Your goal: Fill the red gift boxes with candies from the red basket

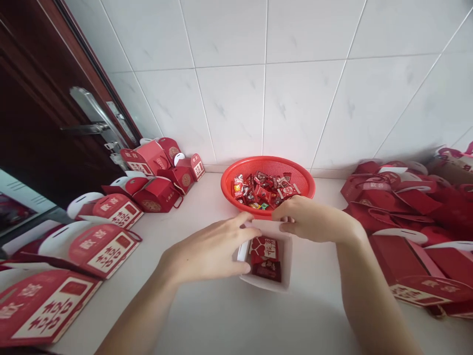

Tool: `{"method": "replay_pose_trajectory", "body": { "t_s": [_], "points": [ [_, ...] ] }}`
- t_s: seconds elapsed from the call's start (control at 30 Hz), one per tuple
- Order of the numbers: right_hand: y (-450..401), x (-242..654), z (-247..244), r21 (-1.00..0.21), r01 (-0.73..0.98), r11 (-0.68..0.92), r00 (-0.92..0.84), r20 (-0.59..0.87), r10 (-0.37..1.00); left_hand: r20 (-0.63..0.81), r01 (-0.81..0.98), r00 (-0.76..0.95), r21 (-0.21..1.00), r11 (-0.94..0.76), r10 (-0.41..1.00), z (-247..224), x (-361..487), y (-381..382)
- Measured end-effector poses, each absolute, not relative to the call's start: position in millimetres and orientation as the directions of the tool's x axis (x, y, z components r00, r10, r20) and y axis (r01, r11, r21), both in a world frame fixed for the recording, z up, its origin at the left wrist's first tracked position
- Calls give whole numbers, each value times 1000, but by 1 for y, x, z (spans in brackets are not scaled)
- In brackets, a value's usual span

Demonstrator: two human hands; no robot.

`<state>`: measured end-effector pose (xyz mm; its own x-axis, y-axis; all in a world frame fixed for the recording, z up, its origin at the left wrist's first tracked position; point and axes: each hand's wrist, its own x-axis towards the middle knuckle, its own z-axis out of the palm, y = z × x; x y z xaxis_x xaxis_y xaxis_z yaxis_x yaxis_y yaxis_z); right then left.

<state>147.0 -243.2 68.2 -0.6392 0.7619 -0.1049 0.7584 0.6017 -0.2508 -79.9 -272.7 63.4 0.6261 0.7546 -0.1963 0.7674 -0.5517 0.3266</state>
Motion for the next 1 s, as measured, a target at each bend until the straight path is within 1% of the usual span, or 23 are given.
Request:
{"method": "replay_pose_trajectory", "body": {
  "t_s": [0.1,0.23,0.3,0.37,0.47,0.53,0.6,0.67,0.73,0.8,0.9,1.0],
  "points": [
    [-241,150,69,-308,746,591,-638,-71,767,-273,779,621,320,-540,735,64,-80,-274],
    [-235,149,58,-364,714,598,-644,-5,765,-262,786,609,327,-524,749,59,-80,-270],
    [-235,150,49,-413,696,588,-630,44,776,-264,792,601,327,-516,755,55,-80,-266],
    [-237,153,40,-505,663,553,-584,112,804,-270,796,594,333,-505,758,53,-80,-261],
    [-248,162,27,-670,545,504,-495,229,838,-283,794,594,356,-492,753,53,-80,-257],
    [-258,168,18,-726,488,485,-428,285,857,-289,791,597,365,-491,748,53,-80,-255],
    [-268,173,9,-732,464,498,-385,341,858,-284,787,602,367,-496,746,53,-80,-253],
    [-278,176,-1,-707,442,552,-402,394,827,-274,786,603,366,-498,750,52,-80,-251],
    [-285,177,-11,-678,441,588,-439,408,800,-266,786,602,365,-499,753,50,-80,-249],
    [-289,177,-22,-666,455,591,-429,417,801,-262,783,604,369,-500,753,49,-81,-248],
    [-292,177,-37,-682,487,546,-296,459,838,-259,780,608,372,-503,750,50,-81,-247],
    [-293,175,-51,-700,532,476,-165,465,870,-261,780,610,365,-509,748,52,-81,-247]
  ]
}}
